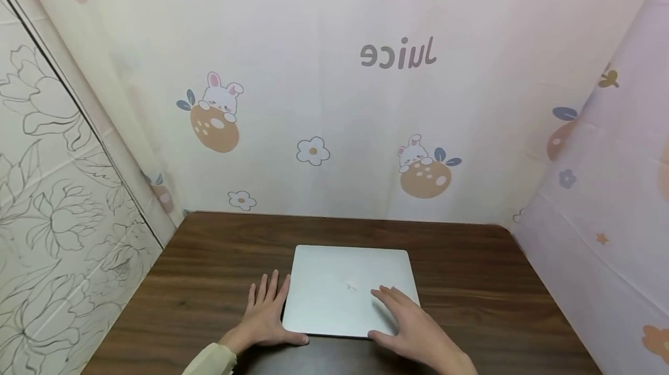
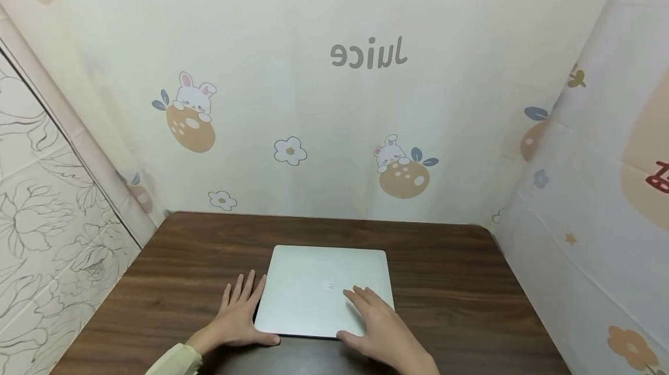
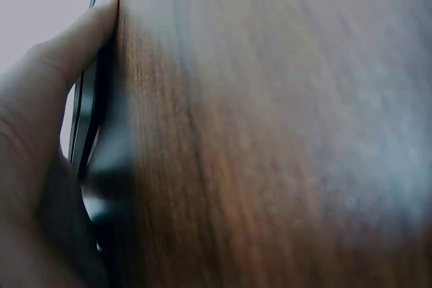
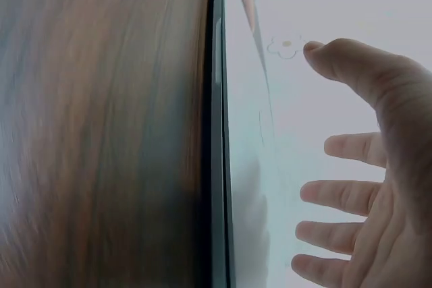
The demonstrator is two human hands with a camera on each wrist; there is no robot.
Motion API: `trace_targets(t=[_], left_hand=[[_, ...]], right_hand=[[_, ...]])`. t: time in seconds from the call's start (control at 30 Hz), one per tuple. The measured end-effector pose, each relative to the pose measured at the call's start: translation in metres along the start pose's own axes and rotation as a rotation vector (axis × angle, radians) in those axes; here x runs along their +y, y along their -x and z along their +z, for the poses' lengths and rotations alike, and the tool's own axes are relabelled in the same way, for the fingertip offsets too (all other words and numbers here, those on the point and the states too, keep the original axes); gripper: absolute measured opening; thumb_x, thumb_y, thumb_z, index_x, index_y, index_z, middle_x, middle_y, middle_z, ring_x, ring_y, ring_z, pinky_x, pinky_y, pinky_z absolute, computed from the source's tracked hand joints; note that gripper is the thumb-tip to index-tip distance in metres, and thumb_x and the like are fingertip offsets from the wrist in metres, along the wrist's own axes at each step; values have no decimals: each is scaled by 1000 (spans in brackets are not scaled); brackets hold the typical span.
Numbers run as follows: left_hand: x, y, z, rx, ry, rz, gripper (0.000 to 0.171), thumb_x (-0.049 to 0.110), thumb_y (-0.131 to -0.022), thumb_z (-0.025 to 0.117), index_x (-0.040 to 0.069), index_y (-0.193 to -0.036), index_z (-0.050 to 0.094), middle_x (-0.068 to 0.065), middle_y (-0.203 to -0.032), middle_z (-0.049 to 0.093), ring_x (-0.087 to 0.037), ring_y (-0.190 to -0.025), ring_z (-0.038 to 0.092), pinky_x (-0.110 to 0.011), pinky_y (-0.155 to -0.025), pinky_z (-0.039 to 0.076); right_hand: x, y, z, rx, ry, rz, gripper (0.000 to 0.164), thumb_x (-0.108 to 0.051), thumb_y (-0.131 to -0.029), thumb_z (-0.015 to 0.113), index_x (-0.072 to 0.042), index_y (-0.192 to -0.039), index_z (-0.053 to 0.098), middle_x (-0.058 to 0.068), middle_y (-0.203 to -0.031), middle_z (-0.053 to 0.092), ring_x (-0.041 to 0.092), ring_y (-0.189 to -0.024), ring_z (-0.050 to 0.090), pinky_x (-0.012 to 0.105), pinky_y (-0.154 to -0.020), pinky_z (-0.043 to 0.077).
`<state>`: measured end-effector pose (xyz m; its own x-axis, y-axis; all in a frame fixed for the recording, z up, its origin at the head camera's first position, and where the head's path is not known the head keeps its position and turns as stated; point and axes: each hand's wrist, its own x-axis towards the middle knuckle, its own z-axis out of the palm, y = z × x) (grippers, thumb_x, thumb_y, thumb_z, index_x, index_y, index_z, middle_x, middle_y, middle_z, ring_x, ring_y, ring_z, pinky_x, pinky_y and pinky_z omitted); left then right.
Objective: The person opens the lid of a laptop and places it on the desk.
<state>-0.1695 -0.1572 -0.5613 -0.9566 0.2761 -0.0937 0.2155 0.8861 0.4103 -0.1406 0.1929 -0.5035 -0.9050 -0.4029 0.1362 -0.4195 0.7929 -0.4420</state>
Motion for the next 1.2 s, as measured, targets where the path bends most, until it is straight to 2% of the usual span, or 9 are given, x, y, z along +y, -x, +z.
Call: trace_targets(t=[0.17, 0.43, 0.6, 0.73, 0.87, 1.03, 1.2], left_hand=[[0, 0, -1, -7, -13, -3, 146, 92, -57, 71, 11, -166, 17, -24, -172, 4, -48, -158, 2, -70, -121, 3], [-2, 1, -1, 13, 43, 25, 144, 91, -58, 72, 11, -166, 19, -25, -171, 6, -50, -157, 2, -71, -121, -1], [-3, 1, 0, 20, 49, 34, 144, 91, -58, 72, 11, -165, 19, -26, -171, 7, -51, -157, 3, -72, -120, 0], [-2, 0, -1, 11, 20, 16, 145, 92, -57, 71, 12, -166, 20, -24, -172, 6, -50, -157, 3, -70, -121, 1], [-2, 2, 0, 23, 31, 21, 146, 92, -56, 73, 10, -165, 21, -25, -171, 7, -51, -157, 3, -71, -121, 1], [-5, 2, 4, 49, 63, 43, 146, 92, -56, 73, 11, -165, 20, -25, -171, 7, -51, -157, 2, -71, -120, -1], [-6, -2, 7, 36, 53, 21, 147, 94, -54, 71, 13, -166, 20, -22, -172, 5, -48, -158, 0, -70, -121, -3]], right_hand=[[-7, 2, 9, 12, -23, -8, 69, -54, -86, 79, -18, -142, 61, 8, -147, 59, 38, -137, 55, 56, -103, 52], [-13, -4, 24, 65, 11, -101, 59, -48, -87, 81, -20, -136, 65, 5, -143, 62, 31, -134, 59, 50, -102, 54], [-14, -9, 31, 57, 26, -139, 55, -43, -87, 82, -20, -134, 67, 4, -141, 63, 25, -131, 59, 46, -101, 55], [-16, -12, 35, 12, 17, -143, 55, -42, -87, 82, -19, -134, 66, 5, -141, 62, 29, -133, 58, 48, -102, 54], [-16, -13, 38, -24, 11, -138, 55, -40, -86, 83, -19, -134, 67, 6, -142, 61, 32, -135, 56, 49, -102, 54], [-14, -14, 41, 10, 65, -198, 53, -34, -81, 88, -15, -127, 70, 10, -141, 61, 32, -134, 57, 47, -101, 54], [-12, -16, 43, 48, 127, -237, 51, -32, -78, 90, -13, -122, 73, 11, -139, 62, 32, -132, 58, 46, -102, 54]])
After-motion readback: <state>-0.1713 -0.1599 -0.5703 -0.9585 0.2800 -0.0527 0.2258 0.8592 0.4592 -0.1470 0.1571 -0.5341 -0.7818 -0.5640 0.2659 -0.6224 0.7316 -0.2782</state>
